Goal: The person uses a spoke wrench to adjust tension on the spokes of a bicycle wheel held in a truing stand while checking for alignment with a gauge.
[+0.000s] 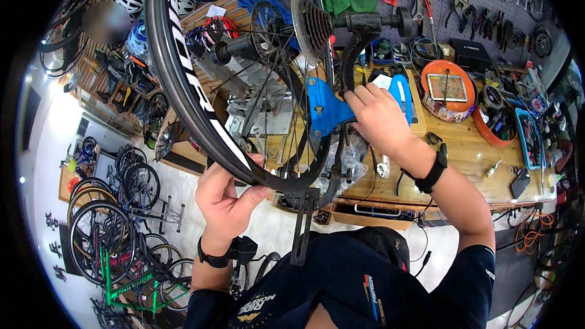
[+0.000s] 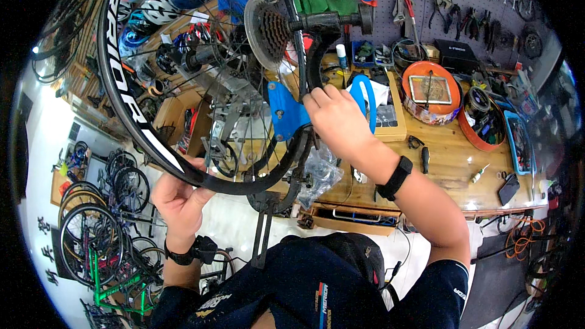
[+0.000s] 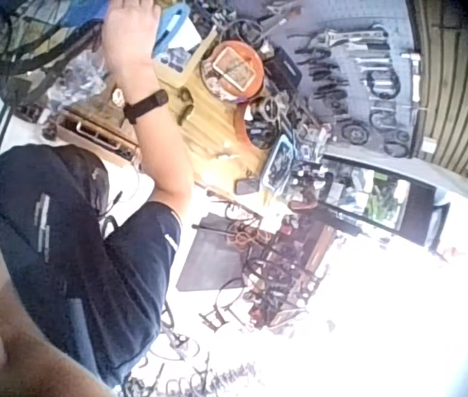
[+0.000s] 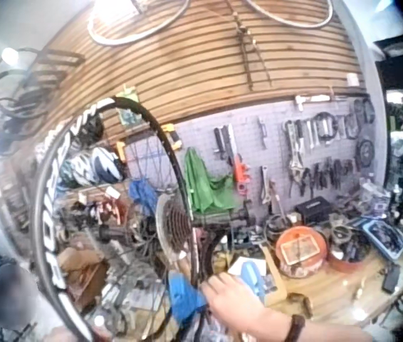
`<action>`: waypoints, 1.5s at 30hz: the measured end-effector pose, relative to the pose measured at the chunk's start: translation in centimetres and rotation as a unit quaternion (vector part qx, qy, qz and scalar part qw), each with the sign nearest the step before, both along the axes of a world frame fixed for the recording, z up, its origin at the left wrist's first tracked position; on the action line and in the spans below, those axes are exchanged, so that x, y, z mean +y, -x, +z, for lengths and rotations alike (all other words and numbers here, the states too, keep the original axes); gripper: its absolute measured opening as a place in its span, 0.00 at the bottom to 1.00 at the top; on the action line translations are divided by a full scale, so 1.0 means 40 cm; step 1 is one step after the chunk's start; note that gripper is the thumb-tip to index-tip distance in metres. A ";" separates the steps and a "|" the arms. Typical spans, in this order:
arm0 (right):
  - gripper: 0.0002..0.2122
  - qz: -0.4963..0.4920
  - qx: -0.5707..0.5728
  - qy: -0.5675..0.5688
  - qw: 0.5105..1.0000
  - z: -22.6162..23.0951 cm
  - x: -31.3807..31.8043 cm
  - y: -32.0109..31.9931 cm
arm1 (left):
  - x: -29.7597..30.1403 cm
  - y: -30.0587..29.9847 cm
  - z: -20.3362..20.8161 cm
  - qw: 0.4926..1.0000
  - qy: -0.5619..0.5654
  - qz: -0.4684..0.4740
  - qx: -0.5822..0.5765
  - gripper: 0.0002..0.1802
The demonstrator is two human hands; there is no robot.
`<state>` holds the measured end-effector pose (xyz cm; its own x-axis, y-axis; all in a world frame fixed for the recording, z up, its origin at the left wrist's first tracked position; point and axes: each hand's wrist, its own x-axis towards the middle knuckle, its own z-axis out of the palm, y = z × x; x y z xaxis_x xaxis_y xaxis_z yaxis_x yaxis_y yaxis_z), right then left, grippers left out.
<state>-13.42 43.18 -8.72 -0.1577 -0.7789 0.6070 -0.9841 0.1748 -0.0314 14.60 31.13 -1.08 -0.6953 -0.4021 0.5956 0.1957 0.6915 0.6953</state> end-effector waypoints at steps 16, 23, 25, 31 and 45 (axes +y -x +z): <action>0.21 0.060 0.068 0.020 0.996 0.037 -0.046 -0.015 | 0.009 0.006 0.012 1.000 -0.009 -0.008 -0.012 0.22; 0.24 0.002 0.129 0.024 0.991 0.033 -0.068 -0.025 | 0.002 -0.002 -0.019 1.000 -0.007 0.015 -0.024 0.21; 0.25 0.004 0.122 0.018 0.992 0.037 -0.065 -0.026 | -0.001 -0.007 -0.023 0.999 -0.018 0.006 -0.032 0.22; 0.24 -0.007 0.115 0.009 0.993 0.040 -0.063 -0.032 | -0.006 -0.021 -0.026 0.999 -0.019 -0.006 -0.044 0.22; 0.09 -0.036 0.082 0.032 0.995 0.022 -0.010 -0.012 | 0.006 -0.001 -0.011 0.998 -0.059 -0.017 -0.018 0.21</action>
<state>-12.95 42.78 -7.82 -0.1054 -0.7280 0.6775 -0.9620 0.2473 0.1161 14.65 31.38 -1.53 -0.7293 -0.4441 0.5204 0.1916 0.5977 0.7785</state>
